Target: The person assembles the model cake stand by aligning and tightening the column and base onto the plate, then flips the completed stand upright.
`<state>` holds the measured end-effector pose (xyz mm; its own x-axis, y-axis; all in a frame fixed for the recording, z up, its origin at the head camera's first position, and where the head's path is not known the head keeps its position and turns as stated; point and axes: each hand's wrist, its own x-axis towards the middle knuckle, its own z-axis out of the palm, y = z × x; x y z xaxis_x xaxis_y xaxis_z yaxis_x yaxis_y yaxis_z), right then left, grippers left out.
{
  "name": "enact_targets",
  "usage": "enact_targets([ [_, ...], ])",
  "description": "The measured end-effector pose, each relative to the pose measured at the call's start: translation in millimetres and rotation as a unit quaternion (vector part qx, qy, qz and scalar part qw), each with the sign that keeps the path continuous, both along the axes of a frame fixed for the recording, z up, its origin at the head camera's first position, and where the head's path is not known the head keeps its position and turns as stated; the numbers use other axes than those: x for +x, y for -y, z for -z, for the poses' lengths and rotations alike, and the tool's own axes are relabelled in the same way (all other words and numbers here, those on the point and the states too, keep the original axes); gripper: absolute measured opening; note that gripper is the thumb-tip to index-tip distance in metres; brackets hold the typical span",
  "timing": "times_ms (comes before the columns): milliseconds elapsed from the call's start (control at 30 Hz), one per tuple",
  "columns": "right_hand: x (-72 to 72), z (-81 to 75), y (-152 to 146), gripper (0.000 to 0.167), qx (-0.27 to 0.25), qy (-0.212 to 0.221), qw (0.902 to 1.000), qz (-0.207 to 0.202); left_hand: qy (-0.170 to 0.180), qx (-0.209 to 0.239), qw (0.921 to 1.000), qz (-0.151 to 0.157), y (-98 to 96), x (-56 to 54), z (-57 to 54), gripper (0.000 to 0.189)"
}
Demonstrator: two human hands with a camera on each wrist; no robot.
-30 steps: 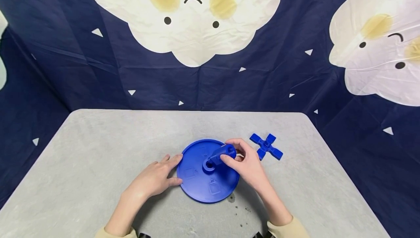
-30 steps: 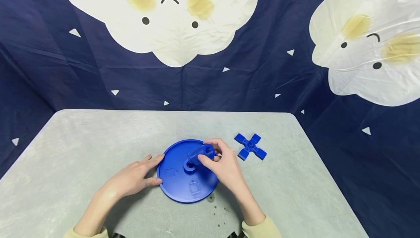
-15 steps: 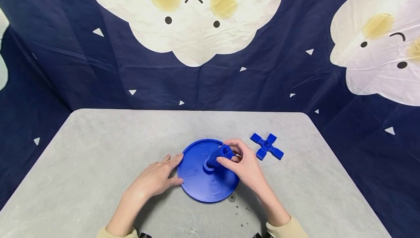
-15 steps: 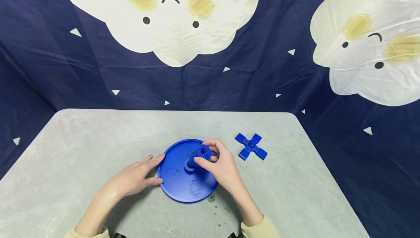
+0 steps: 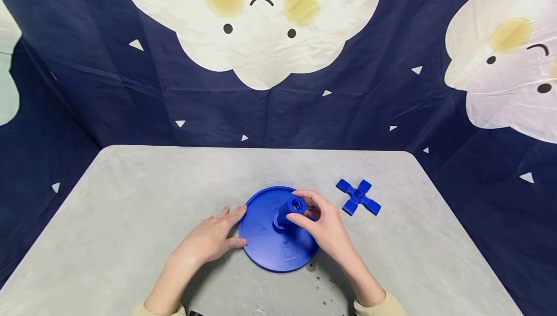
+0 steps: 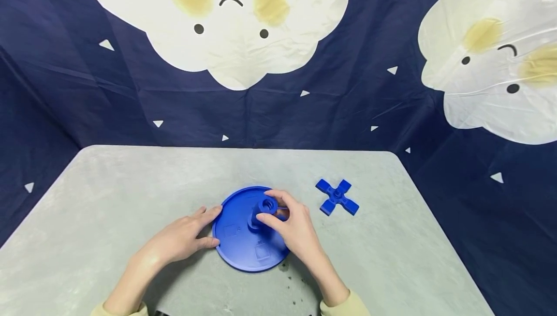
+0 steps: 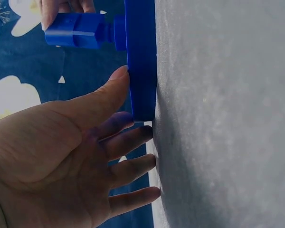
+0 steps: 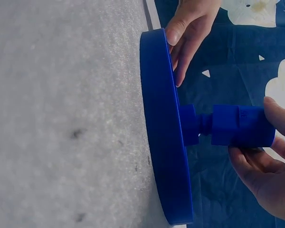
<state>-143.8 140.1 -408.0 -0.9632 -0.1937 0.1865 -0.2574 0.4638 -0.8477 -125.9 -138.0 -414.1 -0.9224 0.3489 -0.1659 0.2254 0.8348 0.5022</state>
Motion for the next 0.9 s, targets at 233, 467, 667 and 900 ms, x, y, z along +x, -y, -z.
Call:
enact_targets([
  [233, 1.7, 2.2, 2.1, 0.051, 0.005, -0.035, 0.9977, -0.058, -0.001, 0.002, 1.0, -0.001, -0.5, 0.8, 1.7, 0.076],
  [467, 3.0, 5.5, 6.5, 0.056, 0.03, -0.047, 0.9948, -0.085, -0.005, 0.001, 1.0, -0.001, -1.3, -0.3, 1.9, 0.077],
  [667, 4.0, 3.3, 6.3, 0.047, 0.057, -0.019, 0.9954, -0.075, -0.005, 0.004, 1.0, -0.002, -1.2, 0.3, 1.0, 0.077],
  [900, 3.3, 1.7, 4.7, 0.041, 0.082, 0.023, 0.9929, -0.083, -0.003, 0.006, 1.0, -0.005, -1.6, 1.0, 0.5, 0.077],
])
